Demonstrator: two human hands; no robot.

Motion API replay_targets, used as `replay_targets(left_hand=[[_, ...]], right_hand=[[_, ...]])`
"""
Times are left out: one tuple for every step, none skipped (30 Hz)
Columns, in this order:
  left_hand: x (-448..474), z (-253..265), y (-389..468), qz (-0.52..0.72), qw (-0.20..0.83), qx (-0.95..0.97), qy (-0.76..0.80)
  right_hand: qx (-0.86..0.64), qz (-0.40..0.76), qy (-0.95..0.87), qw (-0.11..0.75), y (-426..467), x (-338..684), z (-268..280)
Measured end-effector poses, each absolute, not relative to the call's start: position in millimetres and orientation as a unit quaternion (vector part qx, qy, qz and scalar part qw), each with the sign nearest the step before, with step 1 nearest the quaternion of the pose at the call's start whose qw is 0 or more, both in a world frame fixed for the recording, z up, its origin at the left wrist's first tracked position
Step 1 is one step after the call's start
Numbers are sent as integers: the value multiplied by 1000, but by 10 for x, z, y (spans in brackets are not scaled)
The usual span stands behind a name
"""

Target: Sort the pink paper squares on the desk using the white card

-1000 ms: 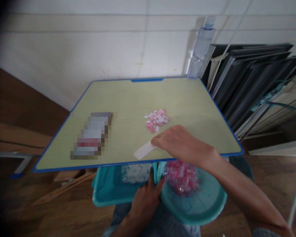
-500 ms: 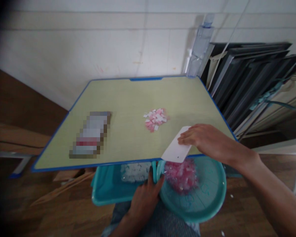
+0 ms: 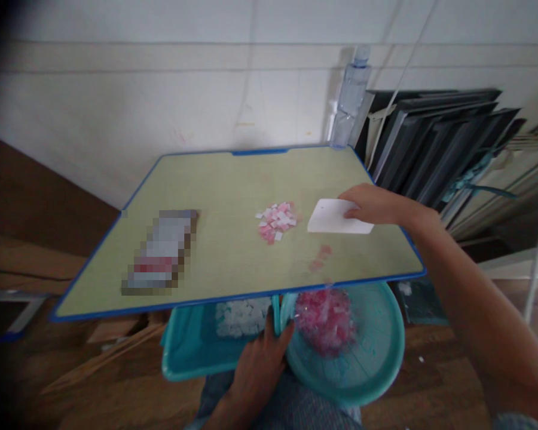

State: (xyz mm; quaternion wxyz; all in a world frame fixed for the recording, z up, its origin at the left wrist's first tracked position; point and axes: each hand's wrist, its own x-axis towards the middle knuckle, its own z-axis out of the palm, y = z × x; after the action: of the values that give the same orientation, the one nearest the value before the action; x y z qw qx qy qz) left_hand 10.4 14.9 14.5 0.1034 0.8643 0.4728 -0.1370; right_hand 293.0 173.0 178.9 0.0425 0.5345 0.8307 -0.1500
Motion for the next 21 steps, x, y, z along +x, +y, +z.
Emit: replay_targets(left_hand=[[102,144,148,-137,103,865,472],[100,143,146,-137,102,865,472],[99,141,145,-136,102,866,471],[97,139,144,-136,102,866,470],[96,137,144,-135,103,867,469],[96,136,145,-134,105,867,468],[96,137,148,-133,107,867,468],[96,139,151,-133,109,866,469],[97,141,154,-134,112,866,469],[98,144,157,-136,114,865,469],[98,147,160,-139,116,864,470],[99,148,162,-140,116,864,470],[99,148,163,-140,116,863,471],[98,146,163,-139,117,863,471],[97,143,162,-138,118,863,472],[96,139,160,-136,120,863,471],[94,135,157,-135,122,863,471],[93,132,153,-134,124,864,469],[92,130,150,-134,125,865,468],[92,131,147,-134,125,865,468],[92,134,145,-135,124,864,468]], right_hand=[[530,-188,826,29,1809,2949,1761],[531,-203,823,24,1876,2960,1737],[527,-224,820,24,1930,2960,1719],[518,-254,816,30,1971,2949,1707],[508,-282,813,36,1998,2927,1700],[495,-314,809,44,2012,2895,1695],[483,-344,804,52,2017,2855,1691],[473,-369,798,60,2013,2811,1686],[467,-388,792,67,2004,2767,1678],[463,-403,786,71,1991,2726,1669],[460,-413,782,73,1975,2689,1658],[458,-421,779,73,1957,2659,1647],[455,-428,778,72,1935,2634,1636],[451,-435,776,73,1910,2613,1626],[446,-444,774,74,1880,2596,1617],[439,-455,771,76,1845,2581,1609],[432,-465,769,78,1807,2568,1602],[425,-474,767,78,1766,2556,1597],[419,-480,767,75,1725,2547,1594],[414,-482,769,70,1685,2538,1593],[412,-478,774,64,1646,2531,1598]])
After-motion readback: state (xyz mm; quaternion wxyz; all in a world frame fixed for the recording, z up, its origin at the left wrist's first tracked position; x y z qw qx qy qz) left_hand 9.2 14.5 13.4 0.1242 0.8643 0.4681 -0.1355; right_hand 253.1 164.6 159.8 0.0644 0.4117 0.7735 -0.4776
